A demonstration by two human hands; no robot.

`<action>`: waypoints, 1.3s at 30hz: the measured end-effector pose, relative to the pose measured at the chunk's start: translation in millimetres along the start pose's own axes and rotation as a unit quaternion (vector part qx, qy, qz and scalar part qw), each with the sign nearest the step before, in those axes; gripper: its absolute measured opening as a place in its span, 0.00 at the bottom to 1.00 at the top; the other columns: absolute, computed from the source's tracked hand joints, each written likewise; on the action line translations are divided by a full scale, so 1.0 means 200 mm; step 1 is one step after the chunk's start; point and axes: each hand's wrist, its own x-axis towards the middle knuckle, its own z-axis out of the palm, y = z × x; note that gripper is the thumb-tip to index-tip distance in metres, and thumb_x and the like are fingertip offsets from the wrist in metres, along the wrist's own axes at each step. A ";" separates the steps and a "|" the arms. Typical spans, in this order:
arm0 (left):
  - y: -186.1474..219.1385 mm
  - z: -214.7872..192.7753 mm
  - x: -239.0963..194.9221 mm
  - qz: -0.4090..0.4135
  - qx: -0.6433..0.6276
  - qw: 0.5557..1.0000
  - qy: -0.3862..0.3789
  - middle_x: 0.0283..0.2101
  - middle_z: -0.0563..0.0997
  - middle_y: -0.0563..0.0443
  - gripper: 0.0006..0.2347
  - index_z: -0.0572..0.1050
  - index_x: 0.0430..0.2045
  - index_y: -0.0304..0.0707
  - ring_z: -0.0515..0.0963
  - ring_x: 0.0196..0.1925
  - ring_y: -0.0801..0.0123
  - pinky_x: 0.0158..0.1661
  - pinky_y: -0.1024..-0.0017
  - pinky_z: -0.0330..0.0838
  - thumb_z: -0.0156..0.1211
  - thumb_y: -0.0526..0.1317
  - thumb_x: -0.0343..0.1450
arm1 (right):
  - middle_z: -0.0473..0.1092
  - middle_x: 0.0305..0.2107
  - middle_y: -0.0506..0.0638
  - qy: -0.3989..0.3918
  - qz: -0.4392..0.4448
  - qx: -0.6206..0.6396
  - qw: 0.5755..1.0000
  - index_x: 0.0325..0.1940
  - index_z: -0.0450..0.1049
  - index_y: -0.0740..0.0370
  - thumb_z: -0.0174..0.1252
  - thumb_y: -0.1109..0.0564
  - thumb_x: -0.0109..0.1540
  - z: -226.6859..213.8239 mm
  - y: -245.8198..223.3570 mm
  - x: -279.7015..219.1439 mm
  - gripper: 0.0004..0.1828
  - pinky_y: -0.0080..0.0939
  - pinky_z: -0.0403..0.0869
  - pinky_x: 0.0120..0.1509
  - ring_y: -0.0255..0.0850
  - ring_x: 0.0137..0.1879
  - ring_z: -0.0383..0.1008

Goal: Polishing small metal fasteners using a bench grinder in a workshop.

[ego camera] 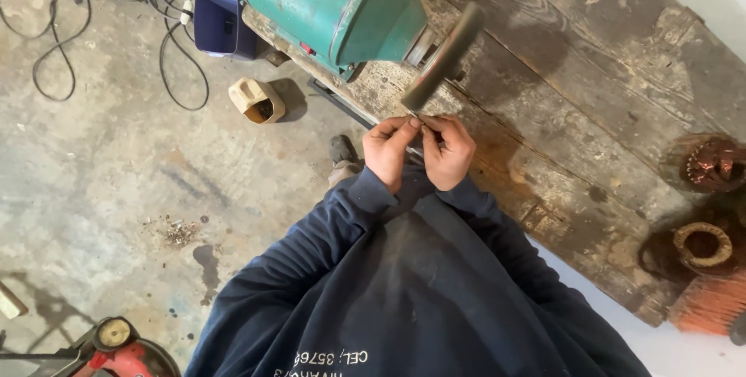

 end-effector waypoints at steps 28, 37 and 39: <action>-0.02 0.03 0.05 -0.001 0.022 0.998 0.059 0.29 0.82 0.50 0.05 0.80 0.33 0.25 0.76 0.28 0.75 0.32 0.75 0.71 0.67 0.32 0.71 | 0.71 0.40 0.53 -0.112 0.008 0.062 0.992 0.49 0.72 0.67 0.52 0.57 0.74 0.00 0.20 0.03 0.09 0.44 0.73 0.49 0.45 0.44 0.74; 0.07 -0.05 0.04 -0.065 0.086 0.993 0.041 0.28 0.80 0.53 0.06 0.81 0.37 0.28 0.67 0.23 0.79 0.24 0.79 0.59 0.66 0.33 0.72 | 0.65 0.25 0.41 -0.205 0.264 0.290 0.897 0.40 0.73 0.62 0.53 0.47 0.73 -0.04 0.33 0.00 0.16 0.29 0.58 0.31 0.25 0.28 0.59; 0.07 -0.06 0.03 -0.030 -0.007 0.999 -0.012 0.34 0.85 0.51 0.05 0.79 0.38 0.27 0.82 0.34 0.76 0.39 0.79 0.76 0.65 0.31 0.71 | 0.68 0.28 0.41 -0.237 0.301 0.346 0.856 0.41 0.74 0.62 0.53 0.47 0.73 -0.05 0.30 0.01 0.16 0.27 0.59 0.31 0.25 0.28 0.59</action>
